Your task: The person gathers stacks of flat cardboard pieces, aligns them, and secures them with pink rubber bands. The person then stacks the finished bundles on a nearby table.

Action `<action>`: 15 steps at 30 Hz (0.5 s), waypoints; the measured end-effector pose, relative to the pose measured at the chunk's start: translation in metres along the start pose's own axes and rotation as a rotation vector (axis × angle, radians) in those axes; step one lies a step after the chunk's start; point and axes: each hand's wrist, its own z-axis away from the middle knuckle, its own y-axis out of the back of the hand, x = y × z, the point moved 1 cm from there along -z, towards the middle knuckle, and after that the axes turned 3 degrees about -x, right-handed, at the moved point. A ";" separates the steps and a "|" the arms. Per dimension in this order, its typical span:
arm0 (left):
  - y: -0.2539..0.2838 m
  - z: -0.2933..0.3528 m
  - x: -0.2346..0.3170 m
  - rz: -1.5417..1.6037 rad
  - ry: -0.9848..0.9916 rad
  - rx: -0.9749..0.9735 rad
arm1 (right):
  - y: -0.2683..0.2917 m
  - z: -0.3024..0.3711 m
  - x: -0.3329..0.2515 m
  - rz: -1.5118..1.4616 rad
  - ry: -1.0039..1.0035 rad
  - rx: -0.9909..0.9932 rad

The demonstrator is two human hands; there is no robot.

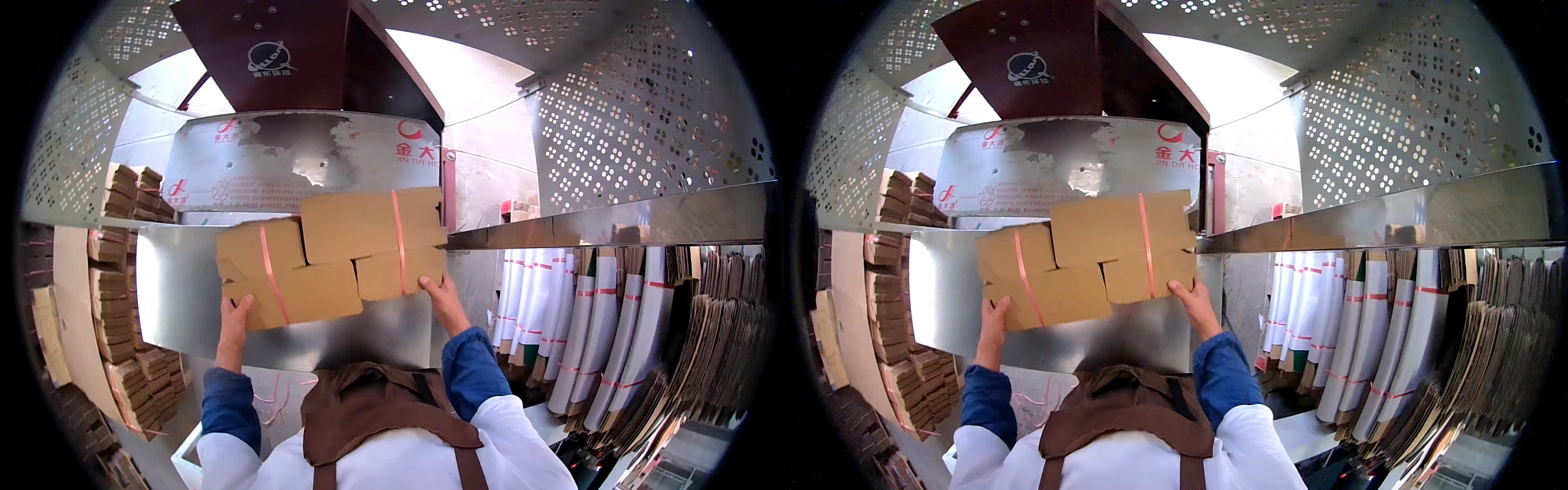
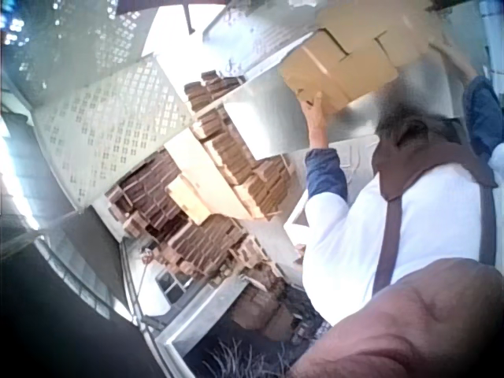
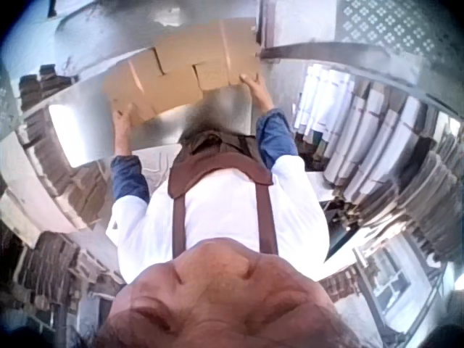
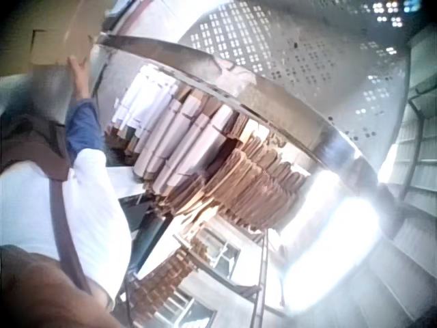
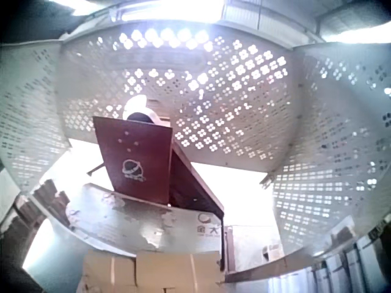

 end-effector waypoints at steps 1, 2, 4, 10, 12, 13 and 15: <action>0.000 -0.012 0.006 -0.022 0.010 -0.007 | -0.007 -0.007 -0.003 -0.019 0.022 0.033; -0.002 -0.022 0.011 -0.043 0.019 -0.013 | -0.011 -0.011 -0.004 -0.036 0.044 0.066; -0.022 -0.038 0.019 0.013 -0.058 -0.089 | -0.002 -0.024 0.013 -0.145 0.125 0.210; -0.050 -0.062 0.026 -0.079 -0.125 -0.162 | -0.006 0.019 -0.030 0.695 0.451 0.513; -0.048 -0.056 0.027 -0.047 -0.123 -0.170 | -0.030 0.015 -0.072 1.031 0.763 0.350; -0.044 -0.055 0.025 -0.046 -0.120 -0.172 | -0.049 -0.007 -0.099 1.067 0.918 0.213; -0.050 -0.059 0.030 -0.031 -0.136 -0.192 | -0.082 -0.066 -0.137 1.220 1.032 0.255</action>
